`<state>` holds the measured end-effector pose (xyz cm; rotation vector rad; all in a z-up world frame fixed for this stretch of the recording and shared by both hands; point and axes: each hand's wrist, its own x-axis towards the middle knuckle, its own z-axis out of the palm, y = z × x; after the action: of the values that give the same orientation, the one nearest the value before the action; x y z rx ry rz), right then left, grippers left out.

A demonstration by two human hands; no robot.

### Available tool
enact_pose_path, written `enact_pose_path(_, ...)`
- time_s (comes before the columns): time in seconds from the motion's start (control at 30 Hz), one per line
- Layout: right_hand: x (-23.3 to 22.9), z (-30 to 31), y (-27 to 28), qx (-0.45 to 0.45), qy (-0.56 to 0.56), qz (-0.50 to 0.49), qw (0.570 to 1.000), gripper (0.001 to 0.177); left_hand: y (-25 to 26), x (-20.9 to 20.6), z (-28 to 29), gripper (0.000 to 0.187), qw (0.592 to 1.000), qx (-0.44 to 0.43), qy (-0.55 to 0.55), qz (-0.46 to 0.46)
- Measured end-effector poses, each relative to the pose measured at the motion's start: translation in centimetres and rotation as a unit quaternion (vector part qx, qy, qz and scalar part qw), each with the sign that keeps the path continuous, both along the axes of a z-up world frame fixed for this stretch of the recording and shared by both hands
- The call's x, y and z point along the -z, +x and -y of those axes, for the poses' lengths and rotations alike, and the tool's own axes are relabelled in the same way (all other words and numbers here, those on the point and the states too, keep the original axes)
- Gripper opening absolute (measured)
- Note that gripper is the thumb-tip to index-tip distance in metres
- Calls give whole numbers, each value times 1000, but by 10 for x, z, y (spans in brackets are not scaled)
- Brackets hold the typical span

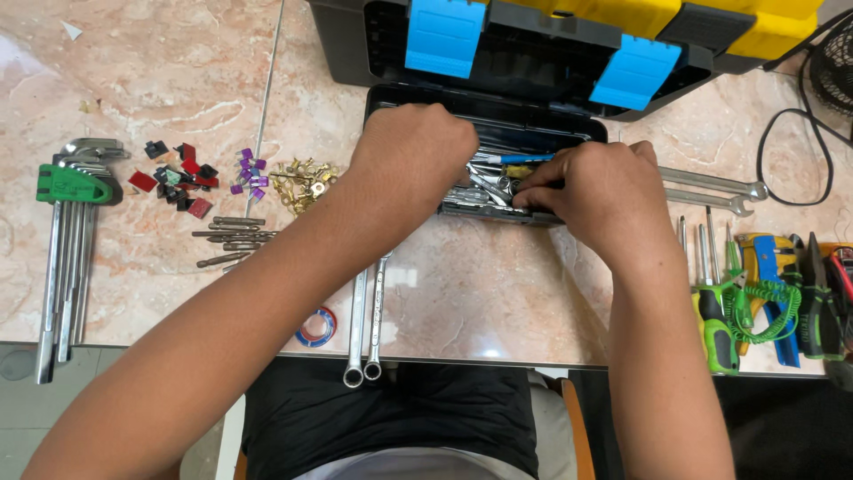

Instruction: The person empties a small toolbox of wrenches onto the table, sorts and arranges the wrenches in a row by size, and rearranges screwdrivers, hex keys and other hand tools on the work surface.

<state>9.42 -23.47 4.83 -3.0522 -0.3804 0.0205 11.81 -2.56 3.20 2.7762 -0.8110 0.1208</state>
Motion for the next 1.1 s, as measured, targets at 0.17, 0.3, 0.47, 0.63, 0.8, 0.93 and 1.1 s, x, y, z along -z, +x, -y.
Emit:
enact_pose_path(0.17,1,1,14,22,-46,-80,995,16,10,7,6,22,997,-14,26,-76)
enact_pose_path(0.3,2,4,15,-2,-42,-70,997,17,13,9,5,16,996,-23,-22,-89)
enact_pose_path(0.47,9,8,11,-12,32,-50,998,13,11,7,-3,11,989,-29,-137,-55)
enact_pose_path(0.63,5,11,4,-31,88,-22,995,15,-2,-9,-17,13,969,-45,-239,-52)
enact_pose_path(0.8,-11,11,-25,-95,276,62,954,19,-37,-30,-34,20,934,-84,-336,-87)
enact_pose_path(0.93,-10,11,-70,-30,439,68,895,28,-80,-36,-45,20,892,-117,-428,-89)
enact_pose_path(1.1,25,2,-109,-19,650,43,758,15,-126,-21,-43,18,815,-206,-495,-221)
